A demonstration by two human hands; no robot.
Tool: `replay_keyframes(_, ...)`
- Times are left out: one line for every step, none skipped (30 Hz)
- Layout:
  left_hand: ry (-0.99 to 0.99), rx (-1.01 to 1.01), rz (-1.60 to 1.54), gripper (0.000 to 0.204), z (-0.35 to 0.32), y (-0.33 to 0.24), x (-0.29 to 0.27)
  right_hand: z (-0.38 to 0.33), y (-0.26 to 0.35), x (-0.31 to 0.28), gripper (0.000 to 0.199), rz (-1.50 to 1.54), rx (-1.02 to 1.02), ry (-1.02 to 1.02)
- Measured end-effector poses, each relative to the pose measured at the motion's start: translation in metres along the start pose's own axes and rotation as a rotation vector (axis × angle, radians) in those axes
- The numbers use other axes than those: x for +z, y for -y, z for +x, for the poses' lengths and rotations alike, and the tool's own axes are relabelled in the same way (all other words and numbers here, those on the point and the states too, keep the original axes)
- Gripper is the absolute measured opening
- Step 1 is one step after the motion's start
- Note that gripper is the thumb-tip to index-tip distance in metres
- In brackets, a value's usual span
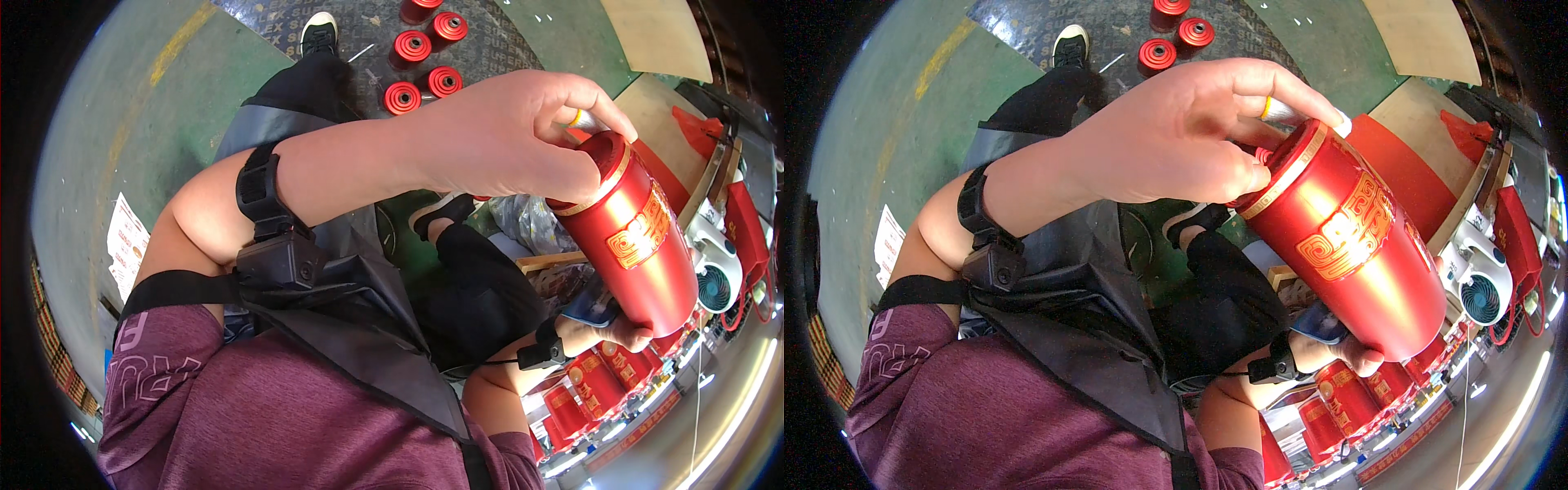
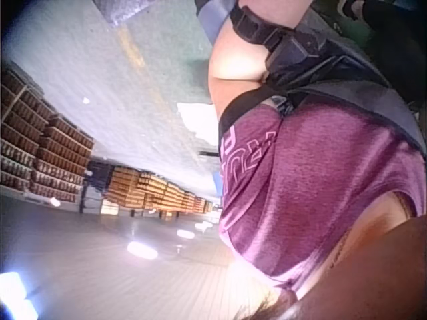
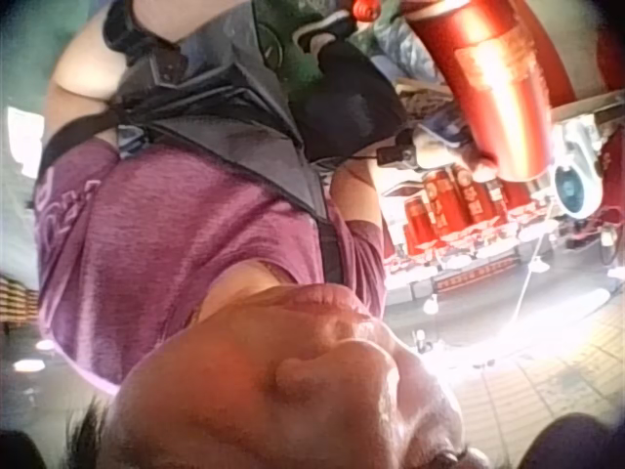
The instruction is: Inspecting and wiping the bottom of red metal canisters in an industrial work area.
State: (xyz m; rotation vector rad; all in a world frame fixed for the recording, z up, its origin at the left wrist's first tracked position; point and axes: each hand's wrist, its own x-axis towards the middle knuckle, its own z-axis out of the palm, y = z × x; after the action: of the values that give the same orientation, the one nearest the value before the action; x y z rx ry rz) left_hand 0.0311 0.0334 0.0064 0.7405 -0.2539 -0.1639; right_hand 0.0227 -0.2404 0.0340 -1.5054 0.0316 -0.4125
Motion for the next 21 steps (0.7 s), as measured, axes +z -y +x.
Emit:
replay_keyframes(-0.005, -0.006, 0.0, 0.056, 0.0, 0.0, 0.0, 0.0, 0.001, 0.001, 0.122, -0.01, -0.001, 0.002)
replay_keyframes(-0.011, -0.012, 0.0, 0.056, -0.001, -0.001, 0.0, 0.001, 0.002, 0.001, 0.122, -0.021, -0.003, 0.005)
replay_keyframes(-0.012, -0.02, 0.001, 0.056, -0.001, 0.0, 0.0, 0.001, 0.002, 0.0, 0.122, -0.03, -0.006, 0.003)
replay_keyframes(-0.011, -0.022, 0.004, 0.056, -0.001, 0.0, 0.001, 0.001, 0.002, -0.001, 0.121, -0.027, -0.006, -0.003)
replay_keyframes(-0.01, -0.024, 0.006, 0.056, -0.001, 0.0, 0.001, 0.0, 0.001, -0.002, 0.121, -0.024, -0.008, -0.009)
replay_keyframes(-0.007, -0.027, 0.008, 0.057, 0.0, 0.001, 0.001, 0.0, 0.001, -0.004, 0.121, -0.022, -0.009, -0.017)
replay_keyframes(-0.014, -0.021, 0.02, 0.057, 0.0, 0.001, 0.0, 0.002, -0.001, -0.007, 0.121, -0.011, -0.011, 0.002)
replay_keyframes(-0.02, -0.016, 0.031, 0.057, 0.0, 0.001, -0.001, 0.005, -0.002, -0.009, 0.12, -0.001, -0.014, 0.02)
replay_keyframes(-0.026, -0.01, 0.042, 0.057, 0.0, 0.002, -0.001, 0.007, -0.003, -0.011, 0.12, 0.009, -0.018, 0.038)
replay_keyframes(-0.019, 0.007, 0.053, 0.056, 0.0, 0.004, -0.002, 0.007, -0.004, -0.014, 0.12, 0.01, -0.041, 0.073)
replay_keyframes(-0.013, 0.024, 0.064, 0.056, -0.001, 0.007, -0.003, 0.006, -0.006, -0.016, 0.12, 0.01, -0.065, 0.108)
replay_keyframes(0.0, 0.042, 0.076, 0.056, 0.002, 0.007, -0.002, 0.009, -0.002, -0.014, 0.124, -0.009, -0.105, 0.163)
replay_keyframes(0.01, 0.066, 0.094, 0.056, 0.001, 0.006, -0.003, 0.012, 0.002, -0.012, 0.128, -0.027, -0.145, 0.219)
replay_keyframes(0.015, 0.092, 0.119, 0.056, -0.003, -0.001, 0.0, 0.019, 0.01, -0.013, 0.135, -0.057, -0.194, 0.303)
replay_keyframes(0.019, 0.118, 0.144, 0.055, -0.006, -0.005, 0.001, 0.023, 0.013, -0.01, 0.14, -0.038, -0.208, 0.343)
replay_keyframes(0.038, 0.149, 0.15, 0.055, -0.005, -0.006, 0.002, 0.024, 0.021, -0.006, 0.144, -0.035, -0.23, 0.372)
replay_keyframes(0.057, 0.181, 0.155, 0.055, -0.003, -0.004, 0.003, 0.022, 0.025, -0.001, 0.145, 0.017, -0.216, 0.357)
replay_keyframes(0.076, 0.212, 0.159, 0.055, -0.001, -0.003, 0.003, 0.019, 0.027, 0.004, 0.147, 0.069, -0.203, 0.342)
replay_keyframes(0.089, 0.267, 0.222, 0.055, -0.001, -0.001, 0.002, 0.016, 0.023, 0.011, 0.148, 0.136, -0.177, 0.337)
replay_keyframes(0.103, 0.322, 0.284, 0.055, -0.001, 0.001, 0.0, 0.014, 0.019, 0.018, 0.149, 0.202, -0.151, 0.33)
replay_keyframes(0.116, 0.368, 0.34, 0.055, -0.001, 0.002, -0.001, 0.016, 0.012, 0.02, 0.15, 0.282, -0.13, 0.376)
